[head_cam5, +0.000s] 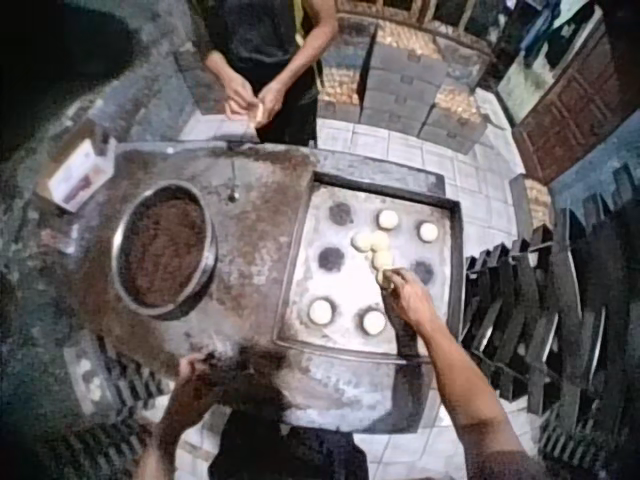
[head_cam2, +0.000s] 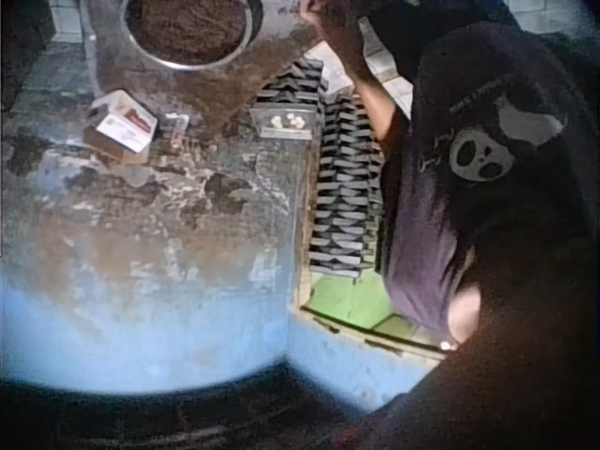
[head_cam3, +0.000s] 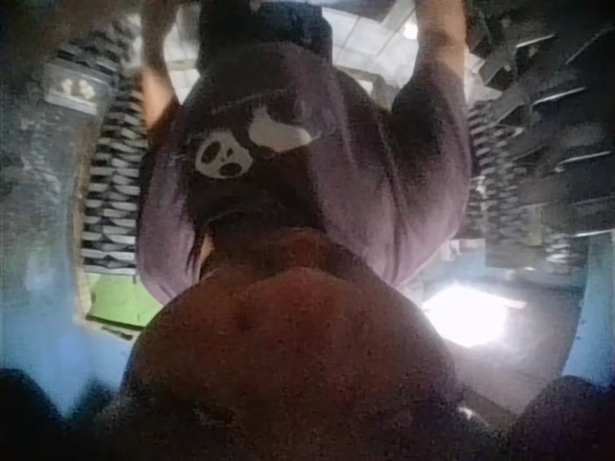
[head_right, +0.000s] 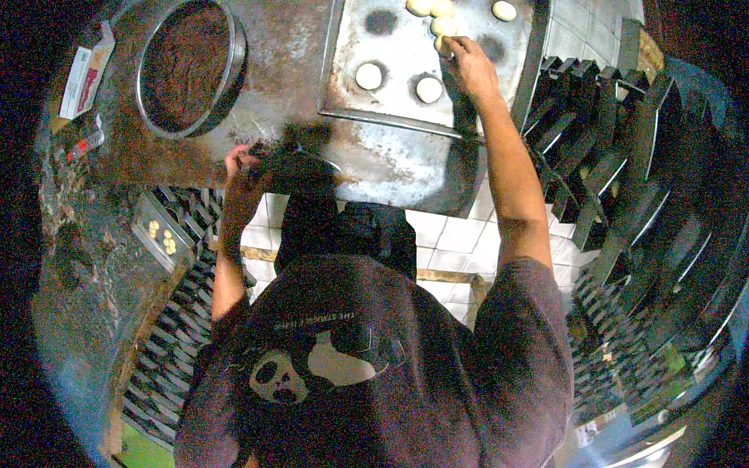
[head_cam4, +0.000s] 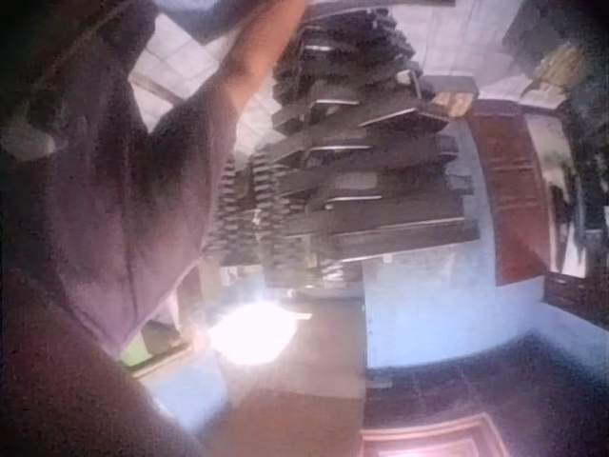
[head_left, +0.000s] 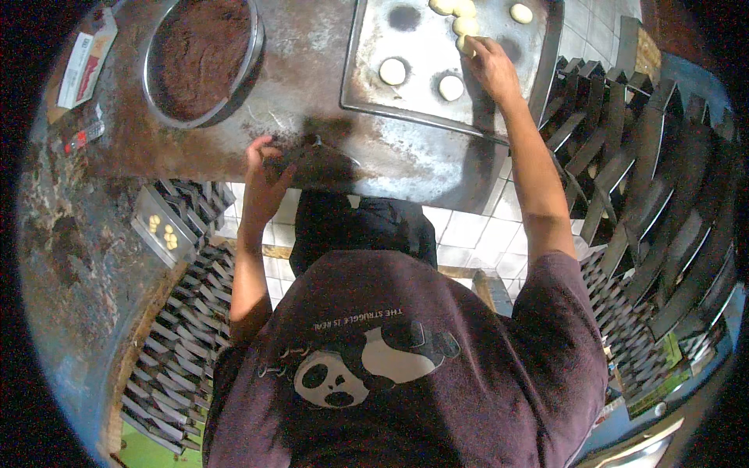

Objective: The person takes pieces of dough, flattens them, fills them with a dark paste by hand, pinches them closed, and places them onto metal trays.

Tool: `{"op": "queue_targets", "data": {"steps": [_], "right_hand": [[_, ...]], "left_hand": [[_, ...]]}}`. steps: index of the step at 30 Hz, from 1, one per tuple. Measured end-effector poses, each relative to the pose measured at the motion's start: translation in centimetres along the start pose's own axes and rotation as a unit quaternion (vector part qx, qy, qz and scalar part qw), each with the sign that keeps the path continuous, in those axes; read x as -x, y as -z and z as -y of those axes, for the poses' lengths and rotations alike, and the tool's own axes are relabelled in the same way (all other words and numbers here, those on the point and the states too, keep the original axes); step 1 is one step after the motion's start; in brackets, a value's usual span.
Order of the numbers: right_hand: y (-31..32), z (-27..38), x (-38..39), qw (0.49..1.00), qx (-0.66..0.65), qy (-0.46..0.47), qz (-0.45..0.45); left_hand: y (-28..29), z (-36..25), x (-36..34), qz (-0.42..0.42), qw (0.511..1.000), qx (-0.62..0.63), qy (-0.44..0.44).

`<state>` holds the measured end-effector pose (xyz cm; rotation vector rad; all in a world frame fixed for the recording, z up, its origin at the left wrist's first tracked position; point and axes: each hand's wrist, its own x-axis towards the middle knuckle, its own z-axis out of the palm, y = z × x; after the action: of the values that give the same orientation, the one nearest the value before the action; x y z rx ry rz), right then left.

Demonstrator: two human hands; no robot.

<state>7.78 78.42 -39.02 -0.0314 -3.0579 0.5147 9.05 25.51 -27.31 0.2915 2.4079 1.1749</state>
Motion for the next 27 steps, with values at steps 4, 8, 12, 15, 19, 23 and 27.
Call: {"op": "queue_targets", "data": {"steps": [4,8,12,15,19,23,27], "right_hand": [[-0.7,-0.5,-2.3,0.992,0.078,-0.025,0.1],[1.6,1.2,-4.7,0.935,-0.224,-0.072,0.267],[6.4,14.1,-3.1,0.848,-0.434,-0.08,0.292],[8.3,23.6,-0.2,0.86,-0.47,-0.089,0.179],[9.6,30.7,1.7,0.733,-0.67,-0.061,0.102],[7.9,36.3,0.0,0.821,-0.55,-0.094,-0.12],[8.6,38.5,-2.1,0.75,-0.629,-0.148,-0.145]], "left_hand": [[0.4,-3.3,-1.7,0.024,0.995,0.053,0.079],[-2.6,-1.9,-4.8,0.024,0.992,0.1,-0.072],[-6.5,-7.0,-7.6,-0.016,0.951,0.307,-0.014],[-7.6,-11.5,-8.2,-0.038,0.889,0.453,0.046],[-4.1,-15.2,-7.1,-0.159,0.847,0.498,0.093],[-2.2,-13.6,-6.9,-0.21,0.901,0.379,0.029],[0.6,-13.3,-5.8,-0.084,0.772,0.63,0.007]]}}
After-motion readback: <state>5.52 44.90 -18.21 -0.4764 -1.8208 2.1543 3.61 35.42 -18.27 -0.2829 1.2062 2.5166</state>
